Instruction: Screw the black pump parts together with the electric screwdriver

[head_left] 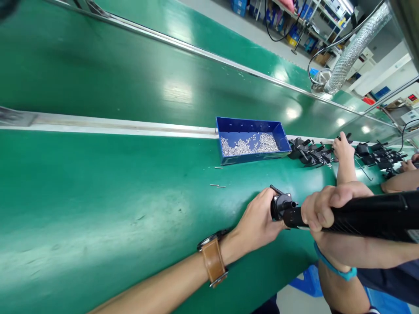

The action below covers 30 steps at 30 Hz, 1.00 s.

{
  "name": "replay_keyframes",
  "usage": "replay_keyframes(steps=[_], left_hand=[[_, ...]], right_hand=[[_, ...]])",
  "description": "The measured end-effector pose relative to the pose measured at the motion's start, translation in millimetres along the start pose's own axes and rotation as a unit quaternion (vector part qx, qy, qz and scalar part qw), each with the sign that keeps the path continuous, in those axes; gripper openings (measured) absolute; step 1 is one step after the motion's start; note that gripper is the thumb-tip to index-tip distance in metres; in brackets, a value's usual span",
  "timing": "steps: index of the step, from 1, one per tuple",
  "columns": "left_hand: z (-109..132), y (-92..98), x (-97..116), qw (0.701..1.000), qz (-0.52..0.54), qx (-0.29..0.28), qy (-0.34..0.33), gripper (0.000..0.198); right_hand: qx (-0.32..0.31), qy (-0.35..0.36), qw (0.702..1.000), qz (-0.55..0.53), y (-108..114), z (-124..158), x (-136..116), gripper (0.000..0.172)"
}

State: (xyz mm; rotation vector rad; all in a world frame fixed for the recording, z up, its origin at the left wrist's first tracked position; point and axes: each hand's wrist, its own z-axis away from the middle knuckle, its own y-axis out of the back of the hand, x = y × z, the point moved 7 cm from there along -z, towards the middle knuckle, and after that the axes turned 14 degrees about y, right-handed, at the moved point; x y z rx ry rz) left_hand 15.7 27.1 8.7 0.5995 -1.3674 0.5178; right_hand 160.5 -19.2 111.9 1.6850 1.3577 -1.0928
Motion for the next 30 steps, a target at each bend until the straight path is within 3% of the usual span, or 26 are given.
replay_keyframes(steps=[3,7,9,12,14,16,18,21,24,27,30], left_hand=[[0,-0.2,-1,1.0,0.003,-0.002,-0.004,0.029],[-2,1.0,-2,1.0,-0.007,0.002,0.014,0.033],[-4,2.9,-4,0.998,-0.03,0.014,0.045,0.039],[-3,5.8,-5,0.996,-0.017,0.01,0.084,0.041],[1,8.3,-1,0.993,0.059,-0.013,0.1,0.045],[10,11.8,4,0.973,0.185,-0.041,0.133,0.056],[23,12.6,9,0.927,0.317,-0.078,0.187,0.066],[42,9.0,18,0.849,0.448,-0.132,0.247,0.07],[51,4.4,24,0.804,0.509,-0.158,0.263,0.066],[53,-1.6,26,0.792,0.527,-0.161,0.262,0.066],[54,-5.0,28,0.812,0.507,-0.146,0.248,0.063]], right_hand=[[-0.065,0.069,0.994,-0.063,-27,0,-9,0.054],[0.029,0.136,0.985,-0.104,-50,-2,-34,0.077],[0.059,0.151,0.98,-0.119,-55,-10,-48,0.073],[0.149,0.172,0.966,-0.122,-37,-38,-60,0.065],[0.221,0.125,0.961,-0.108,-17,-60,-47,0.076],[0.238,0.086,0.962,-0.103,-5,-82,-26,0.072],[0.243,0.021,0.968,-0.06,2,-94,4,0.071],[0.241,0.011,0.969,-0.058,0,-97,39,0.066],[0.228,0.016,0.972,-0.06,-10,-89,61,0.062],[0.21,0.03,0.976,-0.057,-18,-81,71,0.06],[0.192,0.05,0.979,-0.041,-19,-74,77,0.056]])
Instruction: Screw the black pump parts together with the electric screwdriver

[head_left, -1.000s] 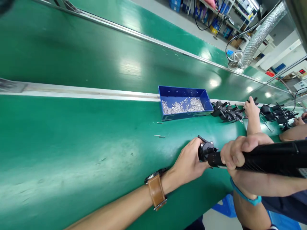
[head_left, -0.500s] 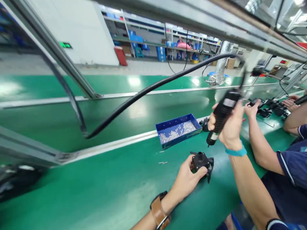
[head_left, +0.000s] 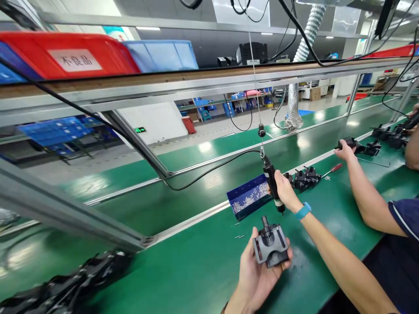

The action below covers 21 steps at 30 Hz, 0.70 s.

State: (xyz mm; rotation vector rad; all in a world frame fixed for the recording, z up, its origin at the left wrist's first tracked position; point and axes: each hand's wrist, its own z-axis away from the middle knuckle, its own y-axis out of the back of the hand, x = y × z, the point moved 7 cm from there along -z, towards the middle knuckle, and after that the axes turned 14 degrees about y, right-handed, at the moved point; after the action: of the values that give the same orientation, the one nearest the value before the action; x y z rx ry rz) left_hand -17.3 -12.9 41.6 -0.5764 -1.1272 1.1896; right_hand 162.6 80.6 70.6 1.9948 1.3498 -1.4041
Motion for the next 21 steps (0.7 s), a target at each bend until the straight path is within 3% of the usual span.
replay_keyframes(steps=[9,13,17,18,21], left_hand=[[4,2.4,-6,0.993,-0.096,0.044,-0.054,0.051],[7,4.9,-4,0.99,-0.1,0.055,-0.084,0.034],[6,0.2,-1,0.983,-0.15,0.05,-0.091,0.039],[4,-1.9,-1,0.98,-0.172,0.051,-0.089,0.042],[-7,-14.0,1,0.959,-0.261,0.06,-0.097,0.054]], right_hand=[[-0.028,0.022,0.999,0.028,14,16,8,0.041],[0.004,0.06,0.997,0.047,32,32,-27,0.041],[0.061,0.107,0.992,0.033,63,89,-86,0.035],[0.046,0.11,0.993,0.013,66,106,-99,0.032],[-0.118,0.066,0.985,-0.111,47,149,-123,0.034]])
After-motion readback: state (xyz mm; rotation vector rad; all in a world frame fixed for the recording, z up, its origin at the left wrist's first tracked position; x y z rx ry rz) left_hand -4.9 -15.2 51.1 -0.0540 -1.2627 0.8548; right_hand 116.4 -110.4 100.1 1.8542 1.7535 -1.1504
